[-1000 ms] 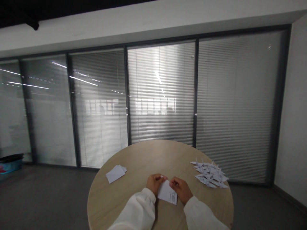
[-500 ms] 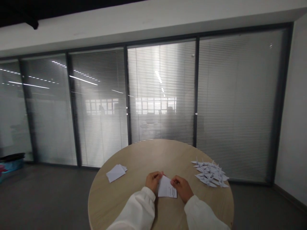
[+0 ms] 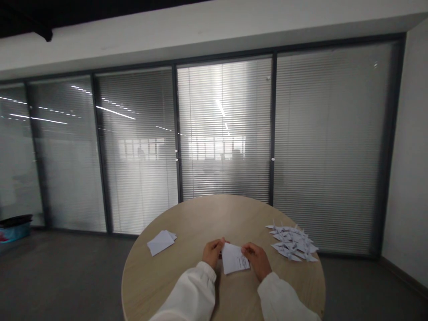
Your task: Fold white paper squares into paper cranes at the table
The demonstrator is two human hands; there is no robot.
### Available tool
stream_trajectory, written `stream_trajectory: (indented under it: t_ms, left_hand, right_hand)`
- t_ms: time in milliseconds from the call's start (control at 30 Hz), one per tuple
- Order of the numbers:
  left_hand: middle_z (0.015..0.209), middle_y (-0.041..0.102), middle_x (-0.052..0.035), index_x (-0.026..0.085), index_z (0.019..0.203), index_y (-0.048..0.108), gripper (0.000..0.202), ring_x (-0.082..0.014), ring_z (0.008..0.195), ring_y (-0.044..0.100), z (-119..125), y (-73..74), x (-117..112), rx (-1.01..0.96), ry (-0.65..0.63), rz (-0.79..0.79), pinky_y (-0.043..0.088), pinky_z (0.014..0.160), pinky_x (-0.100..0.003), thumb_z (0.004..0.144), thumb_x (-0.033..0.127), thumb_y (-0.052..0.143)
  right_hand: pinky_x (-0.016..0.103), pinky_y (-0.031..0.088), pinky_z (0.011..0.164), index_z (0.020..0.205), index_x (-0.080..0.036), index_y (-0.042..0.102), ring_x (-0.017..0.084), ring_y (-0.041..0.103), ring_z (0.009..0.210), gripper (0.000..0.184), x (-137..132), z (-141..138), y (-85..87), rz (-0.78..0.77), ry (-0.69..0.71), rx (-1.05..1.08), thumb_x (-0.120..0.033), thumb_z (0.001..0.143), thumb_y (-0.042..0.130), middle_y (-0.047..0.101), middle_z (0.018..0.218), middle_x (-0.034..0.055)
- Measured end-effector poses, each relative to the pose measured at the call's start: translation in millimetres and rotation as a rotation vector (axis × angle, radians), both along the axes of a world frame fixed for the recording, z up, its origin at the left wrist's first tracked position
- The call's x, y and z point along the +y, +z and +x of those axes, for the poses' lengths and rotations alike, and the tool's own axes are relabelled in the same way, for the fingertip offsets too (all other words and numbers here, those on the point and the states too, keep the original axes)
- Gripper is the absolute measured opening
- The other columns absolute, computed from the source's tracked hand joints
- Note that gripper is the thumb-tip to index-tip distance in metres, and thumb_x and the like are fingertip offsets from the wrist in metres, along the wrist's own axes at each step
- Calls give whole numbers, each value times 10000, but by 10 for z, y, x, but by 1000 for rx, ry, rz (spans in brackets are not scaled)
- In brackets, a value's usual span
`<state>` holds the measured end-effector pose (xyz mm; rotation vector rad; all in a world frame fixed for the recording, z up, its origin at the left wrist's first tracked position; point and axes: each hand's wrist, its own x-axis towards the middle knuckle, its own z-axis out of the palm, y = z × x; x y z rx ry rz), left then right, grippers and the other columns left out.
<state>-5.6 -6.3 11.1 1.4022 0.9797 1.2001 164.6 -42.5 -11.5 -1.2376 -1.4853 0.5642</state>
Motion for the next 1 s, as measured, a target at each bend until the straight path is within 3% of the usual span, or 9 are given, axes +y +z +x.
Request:
stream_trajectory:
  t_ms: [167,367,500,633,733,900,1000]
  left_hand:
    - [481,521,-9,101,572,594,521,-126,460,504,26,6,-32,46,-47,-2,429,455,-260,547,619,549]
    - [498,536,-23,96,586,605,550,-126,454,505,49,43,-79,96,-128,-43,439,473,-276,536,639,535]
    - [561,551,-18,91,748,643,598,-113,482,486,56,69,-93,150,-131,-23,391,472,-241,574,643,493]
    - [472,472,27,84,654,654,535,-78,466,385,67,41,-119,316,-234,71,288,453,-201,558,600,552]
    - [442,442,40,90,624,654,514,-71,445,355,75,-1,-138,366,-338,30,253,440,-200,513,589,594]
    - [468,516,7,83,609,657,526,-93,456,419,43,-54,-53,248,-241,-31,308,471,-218,489,592,607]
    - [491,559,-15,74,657,668,568,-109,470,458,6,-75,36,157,-135,-55,334,482,-227,453,601,621]
  right_hand:
    - [235,417,604,680,-211,579,159,564,643,269,-2,18,20,32,-86,21,-451,713,461,634,667,1]
    - [251,437,661,792,-206,576,174,571,731,319,9,35,32,98,-76,104,-480,744,420,638,764,28]
    - [271,433,728,842,-200,600,189,565,810,352,-33,1,65,117,1,110,-491,743,427,642,854,47]
    - [268,442,683,922,-189,588,183,575,742,348,-84,-63,102,95,116,93,-455,714,505,637,771,31]
    - [259,445,653,928,-188,565,170,576,685,298,-119,-87,129,97,143,85,-394,716,528,619,686,7]
    - [270,449,750,1032,-229,539,178,536,911,309,-155,-100,137,202,166,61,-239,729,480,591,966,36]
    - [293,427,825,929,-244,610,175,478,1022,364,-152,-113,113,248,236,12,-81,659,429,538,1050,35]
